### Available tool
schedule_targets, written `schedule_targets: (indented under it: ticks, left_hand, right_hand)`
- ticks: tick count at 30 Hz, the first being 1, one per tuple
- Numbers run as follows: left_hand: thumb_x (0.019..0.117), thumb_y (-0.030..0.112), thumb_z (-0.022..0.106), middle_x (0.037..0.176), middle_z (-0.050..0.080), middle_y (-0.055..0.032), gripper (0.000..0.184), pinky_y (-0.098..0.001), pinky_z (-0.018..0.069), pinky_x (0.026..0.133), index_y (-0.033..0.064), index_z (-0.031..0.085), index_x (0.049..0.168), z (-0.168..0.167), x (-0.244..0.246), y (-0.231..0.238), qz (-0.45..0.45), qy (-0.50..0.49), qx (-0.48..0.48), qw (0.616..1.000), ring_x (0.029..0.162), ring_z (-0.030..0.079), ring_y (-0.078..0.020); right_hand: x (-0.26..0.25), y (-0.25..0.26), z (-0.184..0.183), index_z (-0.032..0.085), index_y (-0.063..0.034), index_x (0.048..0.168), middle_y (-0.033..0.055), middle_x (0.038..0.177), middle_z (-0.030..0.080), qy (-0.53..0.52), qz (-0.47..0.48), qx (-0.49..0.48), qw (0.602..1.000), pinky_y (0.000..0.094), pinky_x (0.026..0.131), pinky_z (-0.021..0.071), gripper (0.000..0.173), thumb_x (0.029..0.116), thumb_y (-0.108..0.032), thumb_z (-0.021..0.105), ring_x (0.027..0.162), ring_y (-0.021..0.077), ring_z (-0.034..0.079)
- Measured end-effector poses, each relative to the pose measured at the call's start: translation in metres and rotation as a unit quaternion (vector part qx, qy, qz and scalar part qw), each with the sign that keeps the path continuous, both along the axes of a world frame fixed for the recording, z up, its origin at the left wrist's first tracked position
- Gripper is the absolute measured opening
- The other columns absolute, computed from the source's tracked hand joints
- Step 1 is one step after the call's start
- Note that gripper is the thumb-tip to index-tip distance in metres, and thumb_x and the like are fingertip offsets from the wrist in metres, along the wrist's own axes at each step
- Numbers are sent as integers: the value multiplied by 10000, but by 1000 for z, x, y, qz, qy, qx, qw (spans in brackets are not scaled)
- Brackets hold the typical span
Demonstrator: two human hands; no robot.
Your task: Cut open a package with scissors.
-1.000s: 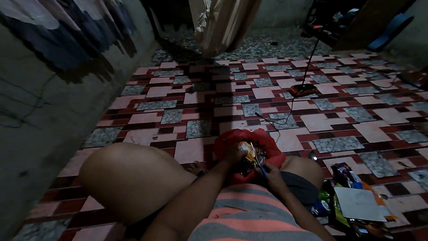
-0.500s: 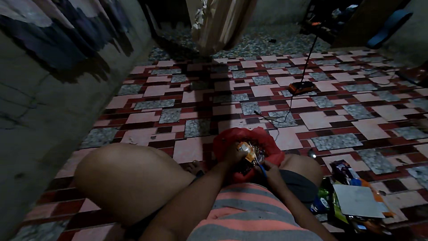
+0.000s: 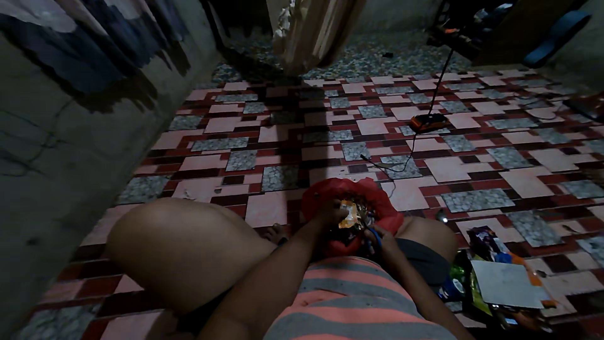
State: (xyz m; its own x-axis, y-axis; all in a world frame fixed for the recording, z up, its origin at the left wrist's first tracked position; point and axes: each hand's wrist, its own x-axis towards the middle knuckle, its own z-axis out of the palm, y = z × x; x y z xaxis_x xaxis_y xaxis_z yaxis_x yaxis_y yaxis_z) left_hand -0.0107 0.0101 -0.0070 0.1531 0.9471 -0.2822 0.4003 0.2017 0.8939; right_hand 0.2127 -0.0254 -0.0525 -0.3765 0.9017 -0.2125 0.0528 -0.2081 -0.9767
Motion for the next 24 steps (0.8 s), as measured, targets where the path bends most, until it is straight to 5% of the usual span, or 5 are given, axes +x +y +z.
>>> schedule_targets:
  ticks: [24]
  left_hand:
    - [1091, 312, 482, 849, 556, -88, 384, -359, 474, 756, -23, 627, 973, -2, 2, 4, -24, 43, 21, 999, 761, 527, -157]
  right_hand:
    - [4, -1, 1, 598, 8, 1135, 4, 793, 671, 13, 38, 11, 999, 201, 557, 511, 300, 982, -250, 586, 604, 52, 601]
